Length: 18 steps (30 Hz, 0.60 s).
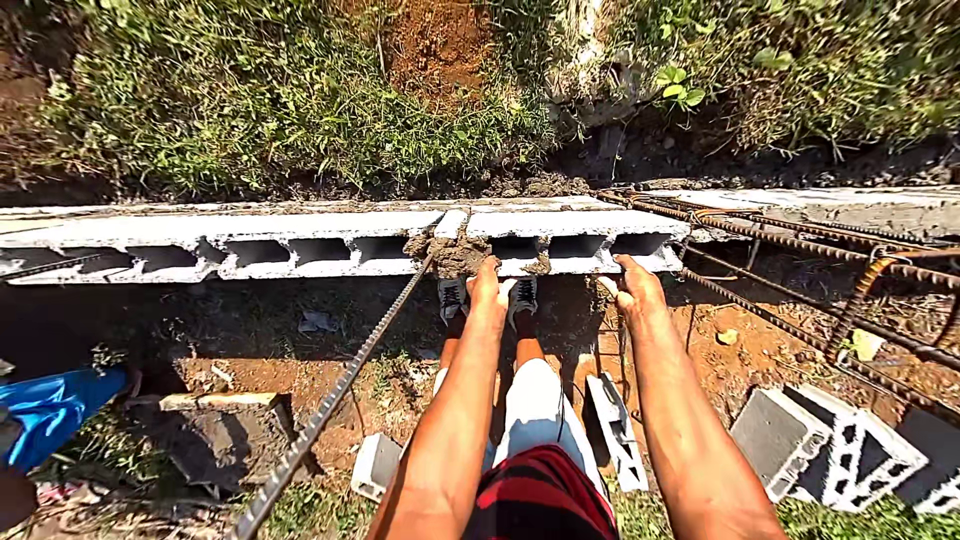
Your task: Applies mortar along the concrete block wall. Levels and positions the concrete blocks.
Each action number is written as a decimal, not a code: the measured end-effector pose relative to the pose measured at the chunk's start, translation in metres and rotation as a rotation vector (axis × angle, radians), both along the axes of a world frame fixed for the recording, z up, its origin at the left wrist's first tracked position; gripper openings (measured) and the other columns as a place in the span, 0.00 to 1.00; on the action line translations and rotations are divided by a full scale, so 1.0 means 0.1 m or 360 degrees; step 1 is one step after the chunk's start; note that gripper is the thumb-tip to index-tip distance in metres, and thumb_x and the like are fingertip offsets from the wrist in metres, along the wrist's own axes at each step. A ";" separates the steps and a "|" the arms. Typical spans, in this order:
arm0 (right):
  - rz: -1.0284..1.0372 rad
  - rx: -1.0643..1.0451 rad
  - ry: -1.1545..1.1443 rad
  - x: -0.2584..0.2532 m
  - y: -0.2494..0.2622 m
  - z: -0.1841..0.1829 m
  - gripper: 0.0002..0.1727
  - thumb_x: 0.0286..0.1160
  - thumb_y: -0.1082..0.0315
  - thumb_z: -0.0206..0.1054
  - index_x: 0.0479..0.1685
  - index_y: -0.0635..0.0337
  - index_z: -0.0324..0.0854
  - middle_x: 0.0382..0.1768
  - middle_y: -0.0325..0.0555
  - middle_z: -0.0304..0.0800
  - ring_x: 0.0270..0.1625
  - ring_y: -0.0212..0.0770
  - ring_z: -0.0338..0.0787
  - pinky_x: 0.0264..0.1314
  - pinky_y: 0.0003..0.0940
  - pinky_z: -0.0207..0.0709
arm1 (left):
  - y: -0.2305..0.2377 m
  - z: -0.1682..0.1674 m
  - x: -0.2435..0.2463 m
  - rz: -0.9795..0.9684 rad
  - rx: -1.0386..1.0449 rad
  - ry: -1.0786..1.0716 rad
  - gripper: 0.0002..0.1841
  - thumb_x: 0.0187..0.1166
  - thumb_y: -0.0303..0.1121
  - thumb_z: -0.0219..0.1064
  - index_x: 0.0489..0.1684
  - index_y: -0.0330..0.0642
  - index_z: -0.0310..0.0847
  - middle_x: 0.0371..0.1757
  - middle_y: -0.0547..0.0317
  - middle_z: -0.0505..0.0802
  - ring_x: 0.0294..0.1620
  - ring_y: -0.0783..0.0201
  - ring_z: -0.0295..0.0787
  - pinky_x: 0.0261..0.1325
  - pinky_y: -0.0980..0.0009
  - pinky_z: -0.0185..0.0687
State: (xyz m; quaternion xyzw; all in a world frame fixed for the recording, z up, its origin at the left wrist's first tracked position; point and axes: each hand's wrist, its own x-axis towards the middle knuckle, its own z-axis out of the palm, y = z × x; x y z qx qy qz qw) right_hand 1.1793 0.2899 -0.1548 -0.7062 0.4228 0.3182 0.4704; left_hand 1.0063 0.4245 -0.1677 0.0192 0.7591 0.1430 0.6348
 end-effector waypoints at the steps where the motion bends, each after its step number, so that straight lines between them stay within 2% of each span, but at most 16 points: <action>1: 0.0004 -0.0006 -0.0002 0.00 0.01 0.01 0.33 0.72 0.74 0.72 0.77 0.66 0.64 0.60 0.63 0.81 0.53 0.53 0.89 0.48 0.48 0.90 | 0.00 0.00 0.00 0.0001 -0.0003 -0.0005 0.25 0.86 0.33 0.62 0.78 0.33 0.64 0.62 0.38 0.83 0.56 0.48 0.85 0.55 0.51 0.87; 5: 0.0004 0.0006 -0.0008 0.01 -0.01 0.01 0.32 0.72 0.75 0.72 0.76 0.66 0.64 0.59 0.61 0.81 0.53 0.52 0.90 0.47 0.47 0.90 | -0.01 -0.01 0.00 -0.0036 -0.0006 -0.0002 0.22 0.85 0.33 0.62 0.73 0.33 0.67 0.56 0.40 0.84 0.51 0.50 0.86 0.51 0.53 0.87; 8: 0.0013 0.0010 -0.0024 0.01 -0.03 -0.01 0.30 0.72 0.74 0.72 0.74 0.66 0.67 0.57 0.61 0.83 0.51 0.52 0.90 0.46 0.47 0.90 | -0.01 -0.01 -0.01 -0.0048 0.0006 -0.0022 0.21 0.86 0.33 0.62 0.73 0.32 0.68 0.56 0.39 0.85 0.51 0.49 0.86 0.52 0.52 0.88; 18: -0.0003 0.0063 -0.0036 -0.03 -0.07 0.01 0.32 0.70 0.76 0.73 0.76 0.66 0.68 0.59 0.61 0.84 0.52 0.53 0.91 0.48 0.50 0.91 | -0.06 -0.03 -0.06 -0.0030 0.0047 -0.0068 0.22 0.86 0.32 0.61 0.75 0.34 0.66 0.58 0.40 0.85 0.54 0.50 0.87 0.55 0.53 0.89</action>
